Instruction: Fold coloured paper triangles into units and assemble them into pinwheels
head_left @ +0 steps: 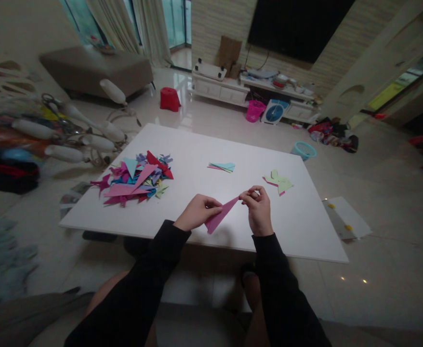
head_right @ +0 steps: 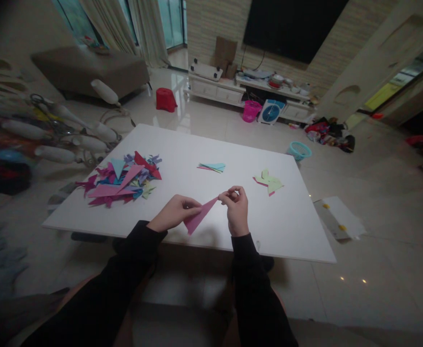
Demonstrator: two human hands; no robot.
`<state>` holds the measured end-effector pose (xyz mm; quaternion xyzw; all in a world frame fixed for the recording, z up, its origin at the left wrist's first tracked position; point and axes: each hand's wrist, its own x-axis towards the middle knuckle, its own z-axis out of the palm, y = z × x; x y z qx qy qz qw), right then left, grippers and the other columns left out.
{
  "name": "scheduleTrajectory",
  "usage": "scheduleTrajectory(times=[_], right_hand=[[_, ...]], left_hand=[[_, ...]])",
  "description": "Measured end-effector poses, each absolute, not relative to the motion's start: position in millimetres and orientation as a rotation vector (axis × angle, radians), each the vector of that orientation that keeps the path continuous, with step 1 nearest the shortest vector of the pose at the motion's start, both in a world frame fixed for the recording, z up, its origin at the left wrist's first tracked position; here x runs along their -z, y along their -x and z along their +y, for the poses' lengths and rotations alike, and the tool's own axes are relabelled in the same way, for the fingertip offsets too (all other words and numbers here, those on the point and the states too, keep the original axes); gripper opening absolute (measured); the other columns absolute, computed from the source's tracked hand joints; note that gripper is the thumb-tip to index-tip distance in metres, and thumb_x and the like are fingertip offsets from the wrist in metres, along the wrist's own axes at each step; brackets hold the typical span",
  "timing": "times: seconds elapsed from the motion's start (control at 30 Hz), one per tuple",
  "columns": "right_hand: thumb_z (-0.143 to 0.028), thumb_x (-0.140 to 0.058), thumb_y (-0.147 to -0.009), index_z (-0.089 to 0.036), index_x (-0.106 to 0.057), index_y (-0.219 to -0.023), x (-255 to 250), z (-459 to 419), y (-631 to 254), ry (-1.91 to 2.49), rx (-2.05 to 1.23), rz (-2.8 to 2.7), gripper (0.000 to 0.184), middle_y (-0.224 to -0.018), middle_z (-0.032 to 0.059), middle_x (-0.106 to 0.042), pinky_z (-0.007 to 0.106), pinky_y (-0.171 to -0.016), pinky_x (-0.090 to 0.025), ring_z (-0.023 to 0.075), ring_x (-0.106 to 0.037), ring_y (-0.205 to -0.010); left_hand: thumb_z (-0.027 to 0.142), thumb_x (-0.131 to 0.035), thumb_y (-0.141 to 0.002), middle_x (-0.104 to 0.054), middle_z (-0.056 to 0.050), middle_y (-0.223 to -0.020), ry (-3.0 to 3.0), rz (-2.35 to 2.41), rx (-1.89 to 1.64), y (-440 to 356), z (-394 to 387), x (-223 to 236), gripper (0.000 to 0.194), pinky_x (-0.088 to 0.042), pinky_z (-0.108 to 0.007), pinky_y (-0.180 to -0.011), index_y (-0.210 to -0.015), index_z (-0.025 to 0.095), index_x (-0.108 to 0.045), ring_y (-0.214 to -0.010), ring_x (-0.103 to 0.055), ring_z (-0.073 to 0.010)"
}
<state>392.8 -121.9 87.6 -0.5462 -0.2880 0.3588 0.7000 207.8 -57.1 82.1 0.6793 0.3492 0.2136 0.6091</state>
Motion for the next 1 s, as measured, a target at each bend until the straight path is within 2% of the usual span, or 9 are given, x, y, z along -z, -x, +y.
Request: scheduleTrajectory(times=[0.23, 0.63, 0.77, 0.87, 1.0], right_hand=[[-0.015, -0.073, -0.059, -0.023, -0.049, -0.080, -90, -122, -396, 1.213, -0.717, -0.512, 0.032, -0.066, -0.0080, -0.062, 0.024, -0.060, -0.041, 0.0109, -0.057, -0.062], [-0.022, -0.075, -0.065, -0.023, -0.051, -0.081, -87, -122, -408, 1.255, -0.553, -0.462, 0.028, -0.073, -0.0074, -0.059, 0.023, -0.059, -0.041, 0.0107, -0.062, -0.064], [-0.028, -0.075, -0.069, -0.023, -0.058, -0.086, -88, -123, -404, 1.279, -0.689, -0.483, 0.025, -0.076, -0.0048, -0.065, 0.023, -0.060, -0.041, 0.0118, -0.064, -0.068], [-0.033, -0.079, -0.069, -0.023, -0.063, -0.094, -87, -124, -393, 1.321, -0.861, -0.618, 0.031, -0.084, -0.0009, -0.071, 0.025, -0.062, -0.043, 0.0146, -0.066, -0.074], [-0.034, -0.082, -0.070, -0.021, -0.068, -0.091, -83, -123, -383, 1.344, -0.986, -0.799, 0.029, -0.077, 0.0011, -0.073, 0.028, -0.065, -0.046, 0.0168, -0.067, -0.073]], left_hand=[[0.024, -0.069, -0.078, -0.076, -0.008, -0.076, -1.585, 0.811, -0.505, -206, -52, -70, 0.017, -0.051, -0.028, -0.064, -0.083, 0.013, -0.080, -0.068, -0.068, -0.0192], [0.026, -0.068, -0.078, -0.073, -0.007, -0.070, -1.538, 0.830, -0.513, -204, -52, -75, 0.016, -0.050, -0.029, -0.063, -0.082, 0.012, -0.077, -0.063, -0.066, -0.0180], [0.029, -0.072, -0.076, -0.073, -0.006, -0.072, -1.378, 0.844, -0.645, -206, -51, -73, 0.017, -0.050, -0.028, -0.067, -0.081, 0.012, -0.075, -0.067, -0.065, -0.0166], [0.032, -0.075, -0.075, -0.073, -0.006, -0.076, -1.274, 0.849, -0.696, -209, -52, -71, 0.022, -0.051, -0.029, -0.069, -0.082, 0.012, -0.074, -0.069, -0.065, -0.0166], [0.035, -0.077, -0.074, -0.074, -0.008, -0.079, -1.231, 0.809, -0.668, -211, -54, -70, 0.028, -0.051, -0.030, -0.072, -0.087, 0.011, -0.074, -0.072, -0.067, -0.0175]])
